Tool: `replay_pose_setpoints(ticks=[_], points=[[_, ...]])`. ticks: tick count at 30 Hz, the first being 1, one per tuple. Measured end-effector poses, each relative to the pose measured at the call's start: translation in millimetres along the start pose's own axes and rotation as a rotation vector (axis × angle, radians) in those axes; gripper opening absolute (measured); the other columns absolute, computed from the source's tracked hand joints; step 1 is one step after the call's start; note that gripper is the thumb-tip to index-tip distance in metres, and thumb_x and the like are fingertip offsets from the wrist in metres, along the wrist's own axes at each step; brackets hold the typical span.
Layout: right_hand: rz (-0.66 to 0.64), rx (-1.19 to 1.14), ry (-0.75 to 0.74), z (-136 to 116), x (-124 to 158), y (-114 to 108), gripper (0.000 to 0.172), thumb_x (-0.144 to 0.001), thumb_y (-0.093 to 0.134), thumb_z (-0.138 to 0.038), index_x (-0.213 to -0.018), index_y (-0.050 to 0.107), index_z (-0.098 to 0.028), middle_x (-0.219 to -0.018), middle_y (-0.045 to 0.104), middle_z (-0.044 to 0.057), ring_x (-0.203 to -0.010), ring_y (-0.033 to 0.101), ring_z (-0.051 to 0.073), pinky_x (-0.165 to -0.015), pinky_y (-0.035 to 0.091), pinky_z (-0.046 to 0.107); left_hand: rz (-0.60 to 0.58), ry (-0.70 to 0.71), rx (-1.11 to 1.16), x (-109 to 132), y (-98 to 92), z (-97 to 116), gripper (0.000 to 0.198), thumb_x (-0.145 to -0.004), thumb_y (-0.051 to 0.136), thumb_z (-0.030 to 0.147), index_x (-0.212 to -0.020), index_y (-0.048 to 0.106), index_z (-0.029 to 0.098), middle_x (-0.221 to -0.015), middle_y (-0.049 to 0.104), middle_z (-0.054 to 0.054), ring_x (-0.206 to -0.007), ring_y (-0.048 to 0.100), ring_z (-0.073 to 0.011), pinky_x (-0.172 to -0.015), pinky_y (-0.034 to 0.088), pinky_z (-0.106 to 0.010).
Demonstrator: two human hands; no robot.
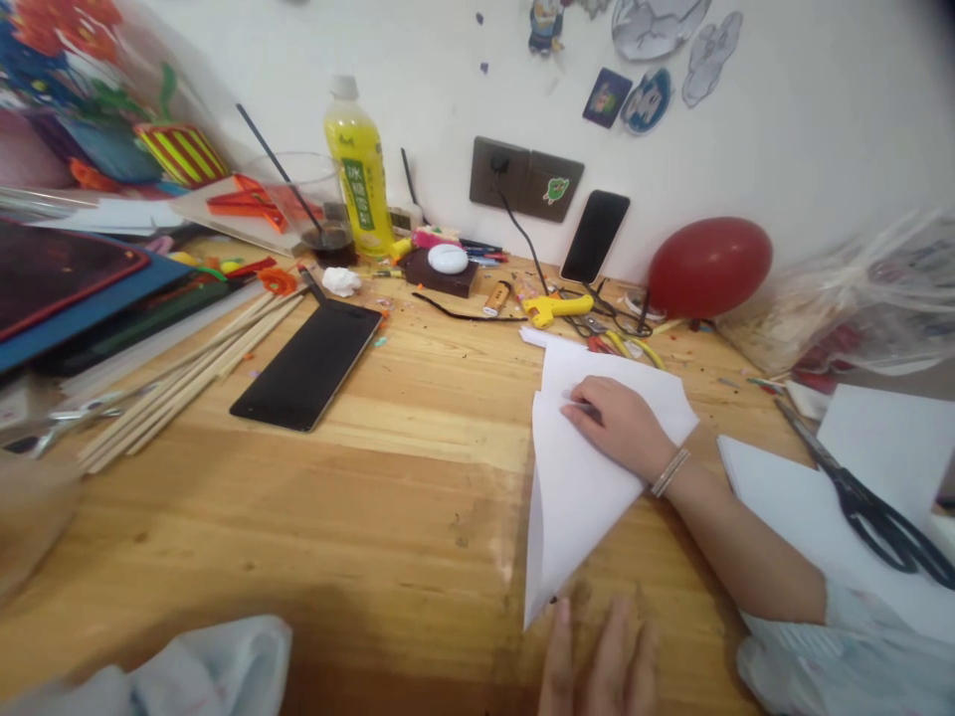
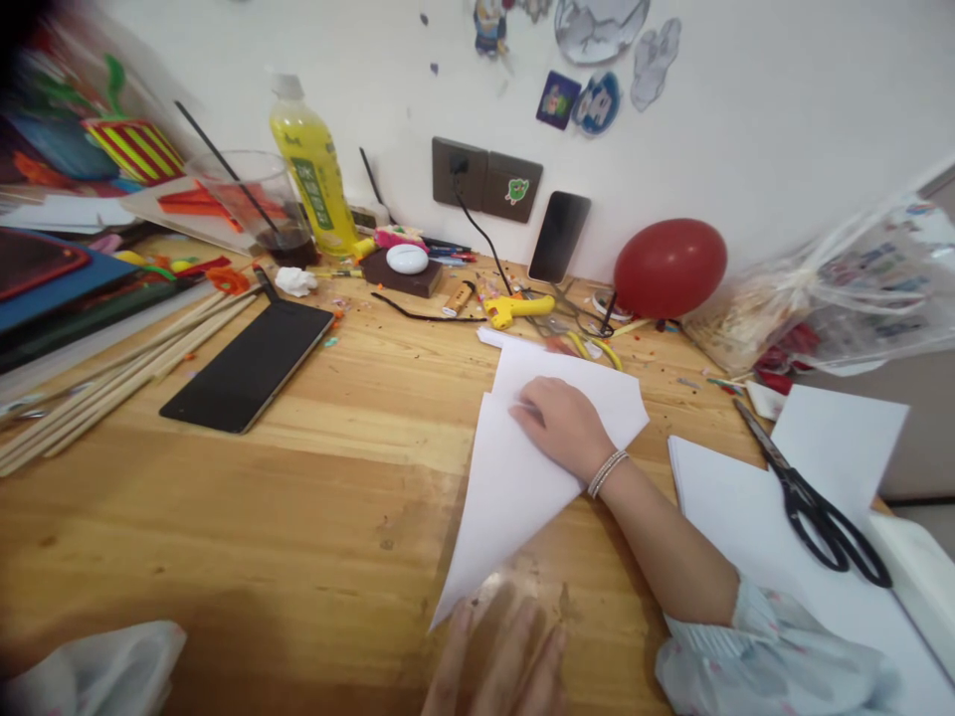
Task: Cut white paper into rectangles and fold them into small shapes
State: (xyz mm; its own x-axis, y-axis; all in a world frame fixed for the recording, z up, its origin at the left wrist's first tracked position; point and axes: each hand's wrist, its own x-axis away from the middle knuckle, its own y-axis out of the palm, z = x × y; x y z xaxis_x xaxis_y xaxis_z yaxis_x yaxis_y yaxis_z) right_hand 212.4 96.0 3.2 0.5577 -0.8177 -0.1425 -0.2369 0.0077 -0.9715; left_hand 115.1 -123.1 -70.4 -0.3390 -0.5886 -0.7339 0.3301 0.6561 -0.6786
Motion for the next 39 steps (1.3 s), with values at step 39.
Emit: replay_pose_setpoints(ticks=[39], points=[[0.01, -0.18, 0.277, -14.0, -2.0, -4.2, 0.024, -0.077, 0.055, -0.03, -0.099, 0.061, -0.022, -0.084, 0.065, 0.004, -0.075, 0.06, 0.021, -0.067, 0.044, 0.032, -0.42, 0.13, 0.07, -28.4, -21.3, -36.4, 0.025, -0.089, 0.047, 0.037, -0.109, 0.061, 0.031, -0.118, 0.063, -0.002, -0.113, 0.052, -0.0277, -0.092, 0.029, -0.05]])
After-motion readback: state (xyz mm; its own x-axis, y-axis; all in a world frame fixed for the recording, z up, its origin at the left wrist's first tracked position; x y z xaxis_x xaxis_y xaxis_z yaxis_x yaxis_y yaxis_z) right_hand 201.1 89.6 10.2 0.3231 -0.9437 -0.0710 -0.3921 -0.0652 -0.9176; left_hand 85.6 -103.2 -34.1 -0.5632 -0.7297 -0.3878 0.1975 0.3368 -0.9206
